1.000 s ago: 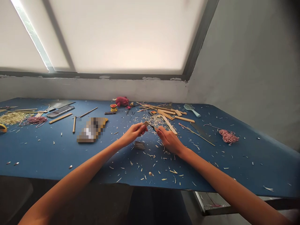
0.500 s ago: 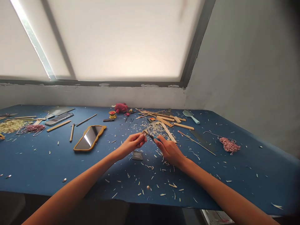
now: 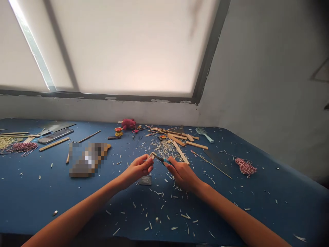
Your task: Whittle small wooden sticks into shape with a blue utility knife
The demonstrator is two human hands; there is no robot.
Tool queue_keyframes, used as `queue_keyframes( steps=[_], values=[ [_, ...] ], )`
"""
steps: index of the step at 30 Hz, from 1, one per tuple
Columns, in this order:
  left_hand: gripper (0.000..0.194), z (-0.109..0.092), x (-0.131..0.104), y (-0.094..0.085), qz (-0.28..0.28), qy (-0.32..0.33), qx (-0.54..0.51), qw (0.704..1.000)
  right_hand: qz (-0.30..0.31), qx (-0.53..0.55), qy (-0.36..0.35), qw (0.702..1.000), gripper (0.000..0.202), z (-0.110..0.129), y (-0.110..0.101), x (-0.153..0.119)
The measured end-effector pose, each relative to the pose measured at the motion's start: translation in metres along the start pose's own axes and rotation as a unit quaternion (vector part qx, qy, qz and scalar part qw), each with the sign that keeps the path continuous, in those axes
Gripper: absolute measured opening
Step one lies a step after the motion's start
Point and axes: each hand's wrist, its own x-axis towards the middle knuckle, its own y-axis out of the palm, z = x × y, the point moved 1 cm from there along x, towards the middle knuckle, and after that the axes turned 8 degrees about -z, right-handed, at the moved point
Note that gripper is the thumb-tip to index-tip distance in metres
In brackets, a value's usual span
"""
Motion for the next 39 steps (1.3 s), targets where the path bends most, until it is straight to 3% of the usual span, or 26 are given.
queue_keyframes(
  steps=[9,15,22,31,35,39],
  values=[
    [0.031,0.001,-0.005,0.007,0.064,-0.099,-0.096,0.988,0.001,0.026,-0.083,0.996,0.028,-0.012,-0.005,-0.001],
    [0.031,0.003,-0.004,0.003,0.090,-0.133,-0.114,0.980,-0.016,0.009,-0.121,0.992,0.026,-0.022,-0.006,0.000],
    [0.024,0.006,-0.005,-0.003,0.152,-0.186,-0.158,0.958,-0.066,-0.011,-0.191,0.979,0.041,-0.026,-0.006,-0.002],
    [0.025,0.005,-0.002,-0.011,0.197,-0.200,-0.181,0.943,-0.090,-0.026,-0.171,0.981,0.051,-0.019,-0.006,-0.005],
    [0.028,0.007,-0.002,-0.003,0.145,-0.179,-0.140,0.963,-0.099,-0.039,-0.137,0.985,0.045,-0.013,-0.006,-0.003],
    [0.026,0.009,-0.011,0.010,0.177,-0.199,-0.063,0.962,-0.086,-0.054,-0.104,0.989,0.035,-0.011,-0.006,-0.002]
  ],
)
